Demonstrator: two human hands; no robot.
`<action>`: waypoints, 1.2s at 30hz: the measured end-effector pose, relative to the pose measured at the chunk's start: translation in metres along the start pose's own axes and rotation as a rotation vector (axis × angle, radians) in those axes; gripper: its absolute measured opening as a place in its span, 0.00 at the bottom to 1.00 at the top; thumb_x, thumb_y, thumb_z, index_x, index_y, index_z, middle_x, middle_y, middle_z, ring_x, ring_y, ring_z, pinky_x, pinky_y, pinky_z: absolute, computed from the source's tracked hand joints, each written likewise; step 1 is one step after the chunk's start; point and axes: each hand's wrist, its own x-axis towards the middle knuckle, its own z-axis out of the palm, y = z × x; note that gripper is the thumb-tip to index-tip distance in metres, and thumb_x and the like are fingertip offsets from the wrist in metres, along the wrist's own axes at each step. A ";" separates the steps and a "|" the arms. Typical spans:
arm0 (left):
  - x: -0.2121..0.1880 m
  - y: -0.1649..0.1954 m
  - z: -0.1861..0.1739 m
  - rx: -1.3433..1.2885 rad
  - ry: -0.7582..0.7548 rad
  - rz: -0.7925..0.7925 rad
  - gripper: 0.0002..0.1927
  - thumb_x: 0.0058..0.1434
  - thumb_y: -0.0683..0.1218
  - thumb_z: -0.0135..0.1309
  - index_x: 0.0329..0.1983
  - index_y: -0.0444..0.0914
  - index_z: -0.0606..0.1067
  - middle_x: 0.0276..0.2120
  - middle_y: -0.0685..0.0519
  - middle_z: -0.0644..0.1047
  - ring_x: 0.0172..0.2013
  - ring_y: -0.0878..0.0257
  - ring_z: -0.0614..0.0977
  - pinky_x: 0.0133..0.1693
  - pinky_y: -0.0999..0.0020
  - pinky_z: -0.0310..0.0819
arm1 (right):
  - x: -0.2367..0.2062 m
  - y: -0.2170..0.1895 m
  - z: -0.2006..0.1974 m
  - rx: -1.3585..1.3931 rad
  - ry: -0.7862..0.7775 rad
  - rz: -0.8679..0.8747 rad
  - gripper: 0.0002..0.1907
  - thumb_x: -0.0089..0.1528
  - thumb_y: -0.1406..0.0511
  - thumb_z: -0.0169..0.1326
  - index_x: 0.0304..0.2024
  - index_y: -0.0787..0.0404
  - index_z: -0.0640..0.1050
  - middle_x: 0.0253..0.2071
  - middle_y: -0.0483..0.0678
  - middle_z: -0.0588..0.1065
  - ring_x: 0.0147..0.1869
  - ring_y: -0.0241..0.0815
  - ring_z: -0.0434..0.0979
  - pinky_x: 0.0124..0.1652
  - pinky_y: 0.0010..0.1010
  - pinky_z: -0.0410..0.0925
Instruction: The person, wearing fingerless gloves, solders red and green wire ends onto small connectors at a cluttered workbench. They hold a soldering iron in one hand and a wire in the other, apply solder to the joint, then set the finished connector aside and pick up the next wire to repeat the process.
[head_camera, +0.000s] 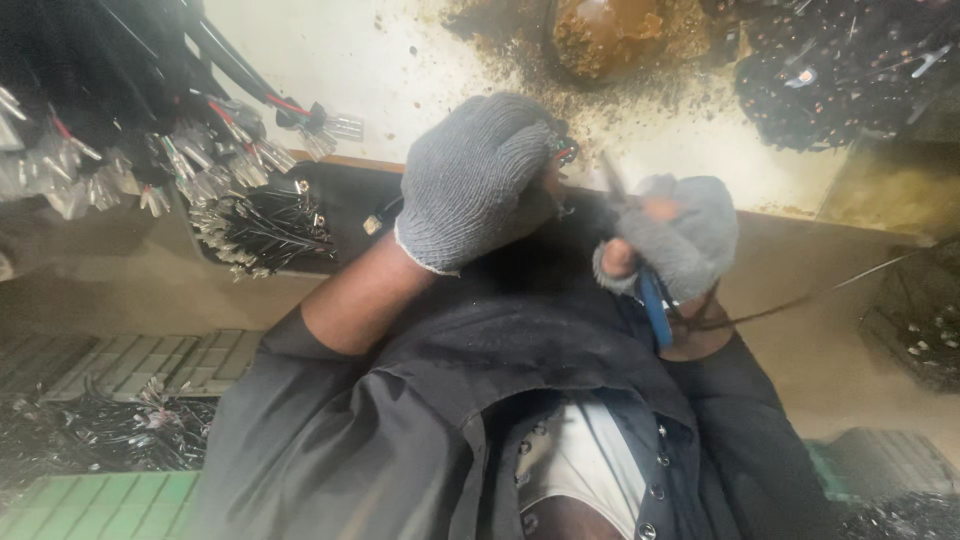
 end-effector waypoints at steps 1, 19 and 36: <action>0.000 0.000 0.000 0.005 0.003 -0.003 0.07 0.59 0.42 0.61 0.40 0.40 0.77 0.43 0.49 0.77 0.42 0.50 0.81 0.42 0.58 0.77 | 0.002 -0.004 0.000 0.044 0.048 0.082 0.11 0.70 0.62 0.66 0.47 0.61 0.79 0.39 0.47 0.78 0.40 0.41 0.79 0.42 0.30 0.71; 0.004 0.003 0.003 0.026 0.024 -0.007 0.06 0.60 0.43 0.64 0.36 0.40 0.77 0.40 0.49 0.78 0.40 0.51 0.81 0.42 0.58 0.77 | 0.056 0.010 -0.019 -0.218 0.599 0.247 0.20 0.60 0.58 0.70 0.45 0.62 0.76 0.37 0.45 0.82 0.36 0.35 0.83 0.37 0.27 0.76; 0.004 0.004 0.006 0.067 0.010 0.012 0.06 0.60 0.43 0.62 0.36 0.40 0.75 0.41 0.49 0.77 0.39 0.50 0.80 0.40 0.58 0.76 | 0.052 -0.021 -0.029 0.684 0.099 0.415 0.09 0.66 0.63 0.64 0.44 0.62 0.81 0.31 0.48 0.79 0.30 0.37 0.76 0.31 0.24 0.67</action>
